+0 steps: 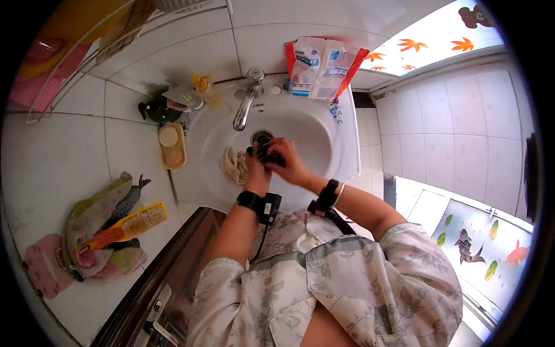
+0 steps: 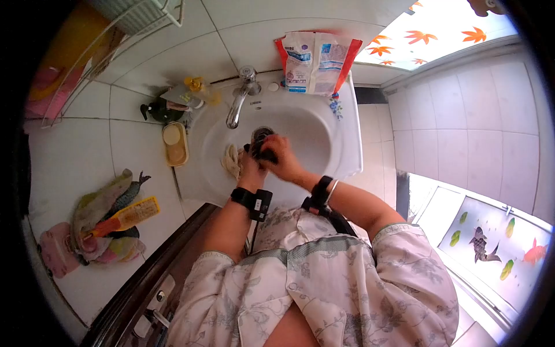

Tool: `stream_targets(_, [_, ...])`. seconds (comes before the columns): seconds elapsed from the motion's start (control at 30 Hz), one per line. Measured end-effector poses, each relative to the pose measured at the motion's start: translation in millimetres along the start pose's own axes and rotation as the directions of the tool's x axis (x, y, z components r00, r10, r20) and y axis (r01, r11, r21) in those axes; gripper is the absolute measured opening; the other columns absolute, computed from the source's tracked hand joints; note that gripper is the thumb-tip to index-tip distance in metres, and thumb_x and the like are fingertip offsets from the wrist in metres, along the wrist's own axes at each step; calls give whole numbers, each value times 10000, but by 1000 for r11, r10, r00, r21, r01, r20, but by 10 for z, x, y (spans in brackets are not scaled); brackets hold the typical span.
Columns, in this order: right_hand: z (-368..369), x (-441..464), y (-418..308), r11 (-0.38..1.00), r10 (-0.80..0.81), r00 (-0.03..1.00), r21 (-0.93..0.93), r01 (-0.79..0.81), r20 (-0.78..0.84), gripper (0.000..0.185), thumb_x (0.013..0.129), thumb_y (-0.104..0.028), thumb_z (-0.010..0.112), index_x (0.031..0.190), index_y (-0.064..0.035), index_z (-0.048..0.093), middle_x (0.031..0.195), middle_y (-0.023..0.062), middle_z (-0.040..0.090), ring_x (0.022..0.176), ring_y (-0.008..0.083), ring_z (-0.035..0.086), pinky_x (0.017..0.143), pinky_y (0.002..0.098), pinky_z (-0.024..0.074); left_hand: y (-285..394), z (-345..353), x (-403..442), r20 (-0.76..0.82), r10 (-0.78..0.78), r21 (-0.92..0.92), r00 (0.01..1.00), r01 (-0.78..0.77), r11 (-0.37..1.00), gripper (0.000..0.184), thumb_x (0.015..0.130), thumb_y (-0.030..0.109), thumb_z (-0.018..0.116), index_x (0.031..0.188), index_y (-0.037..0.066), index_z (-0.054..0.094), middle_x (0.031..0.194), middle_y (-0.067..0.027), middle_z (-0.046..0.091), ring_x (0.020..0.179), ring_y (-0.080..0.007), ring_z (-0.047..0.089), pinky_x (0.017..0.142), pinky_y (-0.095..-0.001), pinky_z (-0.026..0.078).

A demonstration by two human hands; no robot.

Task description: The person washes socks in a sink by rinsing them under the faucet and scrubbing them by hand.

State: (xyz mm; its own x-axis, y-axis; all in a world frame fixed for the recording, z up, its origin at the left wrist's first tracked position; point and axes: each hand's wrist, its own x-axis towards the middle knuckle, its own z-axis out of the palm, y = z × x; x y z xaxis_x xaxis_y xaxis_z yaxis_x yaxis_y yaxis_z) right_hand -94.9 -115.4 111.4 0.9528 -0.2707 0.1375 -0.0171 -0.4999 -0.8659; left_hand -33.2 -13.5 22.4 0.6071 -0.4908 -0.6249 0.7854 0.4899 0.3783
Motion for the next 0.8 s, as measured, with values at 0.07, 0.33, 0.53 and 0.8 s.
stream_targets(0.07, [293, -32, -109, 999, -16, 992, -50, 10, -122, 199, 712, -177, 603, 839, -49, 518, 920, 149, 513, 875, 302, 482, 777, 353, 386, -58, 60, -71, 206, -120, -424, 971, 199, 884, 213, 830, 228, 527, 960, 67, 476, 931, -94, 523, 825, -216, 531, 747, -355, 459])
stream_targets(0.33, [484, 58, 416, 908, 395, 908, 212, -362, -143, 188, 684, -163, 603, 664, 5, 520, 681, 162, 545, 606, 281, 525, 573, 350, 421, -150, 221, -247, -246, 14, -52, 969, -28, 998, 335, 853, 349, 479, 977, 38, 480, 981, -95, 526, 882, -217, 536, 695, -331, 474])
stream_targets(0.53, [375, 42, 106, 788, 515, 857, 404, -464, -20, 199, 709, -153, 605, 638, 6, 509, 678, 114, 506, 620, 198, 475, 575, 319, 394, -76, 256, -266, -144, -64, 71, 988, 74, 995, 396, 857, 406, 455, 1014, 43, 459, 1009, -87, 510, 893, -216, 525, 722, -337, 467])
stream_targets(0.8, [492, -42, 193, 937, 277, 943, 271, -222, -184, 209, 711, -131, 614, 610, 7, 493, 622, 81, 512, 632, 107, 448, 583, 285, 401, -330, -610, 267, 646, -32, -233, 763, 237, 943, 424, 869, 391, 428, 1096, 33, 428, 1067, -107, 506, 954, -256, 520, 786, -377, 452])
